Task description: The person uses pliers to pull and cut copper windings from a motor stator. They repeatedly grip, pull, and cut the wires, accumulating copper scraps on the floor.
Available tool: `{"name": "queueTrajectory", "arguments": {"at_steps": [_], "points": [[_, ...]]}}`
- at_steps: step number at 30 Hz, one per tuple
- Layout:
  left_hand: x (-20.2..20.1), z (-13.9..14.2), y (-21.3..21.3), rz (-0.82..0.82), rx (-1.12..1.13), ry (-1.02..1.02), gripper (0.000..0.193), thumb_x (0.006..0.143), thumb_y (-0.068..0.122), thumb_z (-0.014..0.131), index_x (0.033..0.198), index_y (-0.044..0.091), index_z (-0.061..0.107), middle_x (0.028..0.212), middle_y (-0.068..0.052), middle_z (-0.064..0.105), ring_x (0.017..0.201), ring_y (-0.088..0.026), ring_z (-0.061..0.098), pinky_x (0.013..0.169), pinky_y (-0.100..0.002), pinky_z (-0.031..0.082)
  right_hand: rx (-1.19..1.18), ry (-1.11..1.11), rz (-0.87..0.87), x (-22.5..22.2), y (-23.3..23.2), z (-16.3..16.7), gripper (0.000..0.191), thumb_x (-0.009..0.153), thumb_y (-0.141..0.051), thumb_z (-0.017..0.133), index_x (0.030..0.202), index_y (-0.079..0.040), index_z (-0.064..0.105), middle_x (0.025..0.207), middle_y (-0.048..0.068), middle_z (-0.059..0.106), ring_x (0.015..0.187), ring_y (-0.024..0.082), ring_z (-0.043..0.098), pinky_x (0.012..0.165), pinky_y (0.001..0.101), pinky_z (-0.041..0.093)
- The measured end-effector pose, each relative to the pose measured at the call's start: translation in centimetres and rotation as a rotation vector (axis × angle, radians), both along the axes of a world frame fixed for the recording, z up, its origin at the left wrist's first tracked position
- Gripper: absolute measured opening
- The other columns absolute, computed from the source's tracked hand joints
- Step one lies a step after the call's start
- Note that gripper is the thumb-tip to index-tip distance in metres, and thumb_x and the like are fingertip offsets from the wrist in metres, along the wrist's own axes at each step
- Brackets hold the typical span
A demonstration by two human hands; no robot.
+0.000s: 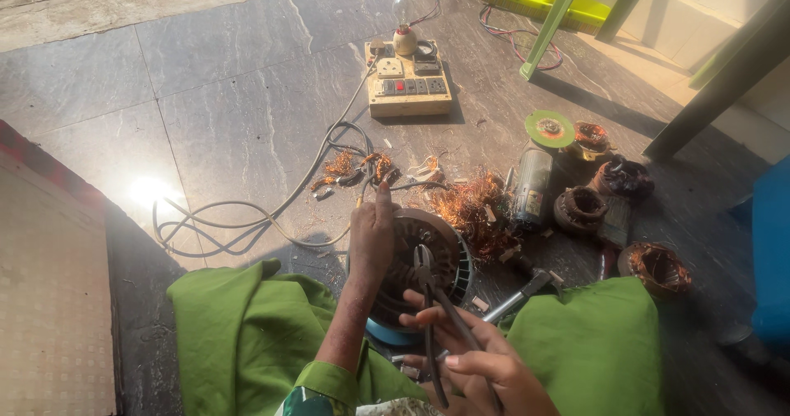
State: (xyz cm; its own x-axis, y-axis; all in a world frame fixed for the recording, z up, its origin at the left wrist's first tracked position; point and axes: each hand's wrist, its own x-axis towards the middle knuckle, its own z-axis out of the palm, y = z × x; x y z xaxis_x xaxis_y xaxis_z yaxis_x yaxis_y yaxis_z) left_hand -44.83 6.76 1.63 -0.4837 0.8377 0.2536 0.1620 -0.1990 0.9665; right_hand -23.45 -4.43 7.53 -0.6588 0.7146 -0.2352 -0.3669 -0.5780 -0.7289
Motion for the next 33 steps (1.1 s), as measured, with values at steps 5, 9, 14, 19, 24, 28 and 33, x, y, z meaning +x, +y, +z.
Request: {"name": "queueTrajectory", "arguments": {"at_steps": [5, 9, 14, 19, 24, 28, 33], "points": [[-0.1, -0.2, 0.1, -0.061, -0.038, -0.104, 0.070, 0.108, 0.045, 0.038, 0.066, -0.001, 0.070, 0.048, -0.008, 0.059, 0.036, -0.015, 0.058, 0.035, -0.029, 0.048, -0.124, 0.189, -0.105, -1.5, 0.3, -0.6, 0.062, 0.062, 0.005, 0.053, 0.125, 0.010, 0.052, 0.152, 0.031, 0.044, 0.140, 0.045, 0.046, 0.109, 0.0638, 0.042], [-0.2, -0.5, 0.2, -0.074, -0.050, -0.080, 0.073, 0.108, 0.047, 0.035, 0.056, 0.004, 0.064, 0.043, -0.005, 0.057, 0.032, -0.014, 0.058, 0.034, -0.028, 0.048, -0.231, 0.244, -0.113, -1.2, 0.6, -0.9, 0.051, 0.066, 0.008, 0.052, 0.118, 0.007, 0.054, 0.152, 0.033, 0.043, 0.141, 0.047, 0.044, 0.109, 0.0696, 0.041], [-0.3, -0.2, 0.1, -0.060, -0.037, -0.023, 0.075, 0.109, 0.047, 0.033, 0.056, 0.004, 0.066, 0.042, -0.005, 0.056, 0.033, -0.014, 0.058, 0.035, -0.027, 0.047, -0.219, 0.310, -0.076, -1.2, 1.1, -1.5, 0.043, 0.076, 0.005, 0.053, 0.118, 0.008, 0.054, 0.154, 0.036, 0.043, 0.139, 0.050, 0.045, 0.107, 0.0702, 0.043], [-0.2, -0.1, 0.0, -0.050, -0.027, -0.042, 0.072, 0.108, 0.047, 0.035, 0.060, 0.002, 0.067, 0.043, -0.006, 0.056, 0.033, -0.014, 0.058, 0.036, -0.027, 0.049, -0.072, 0.055, -0.173, -1.8, 1.3, -2.0, 0.033, 0.097, -0.015, 0.047, 0.119, 0.008, 0.056, 0.144, 0.028, 0.054, 0.128, 0.040, 0.057, 0.094, 0.0594, 0.053], [-0.1, -0.3, 0.1, -0.067, -0.045, -0.034, 0.076, 0.109, 0.047, 0.034, 0.060, -0.002, 0.065, 0.045, -0.006, 0.058, 0.033, -0.015, 0.057, 0.035, -0.027, 0.049, -0.049, -0.218, -0.281, -2.4, 0.8, -1.6, 0.034, 0.101, -0.025, 0.045, 0.116, 0.001, 0.062, 0.133, 0.023, 0.063, 0.121, 0.033, 0.063, 0.091, 0.0521, 0.055], [-0.1, -0.2, 0.0, -0.063, -0.032, -0.062, 0.072, 0.108, 0.047, 0.035, 0.064, 0.001, 0.069, 0.047, -0.007, 0.059, 0.035, -0.014, 0.059, 0.036, -0.028, 0.050, -0.258, 0.008, -0.269, -2.1, 0.8, -0.5, 0.027, 0.098, -0.027, 0.047, 0.102, -0.004, 0.059, 0.127, 0.022, 0.065, 0.116, 0.034, 0.064, 0.086, 0.0541, 0.057], [0.0, 0.0, -0.3, -0.066, -0.031, -0.081, 0.069, 0.107, 0.045, 0.037, 0.064, 0.001, 0.069, 0.049, -0.007, 0.061, 0.036, -0.015, 0.060, 0.036, -0.028, 0.049, -0.307, -0.008, -0.318, -2.4, 0.5, 0.2, 0.025, 0.099, -0.028, 0.049, 0.102, -0.006, 0.060, 0.125, 0.019, 0.066, 0.109, 0.029, 0.064, 0.080, 0.0480, 0.055]]}}
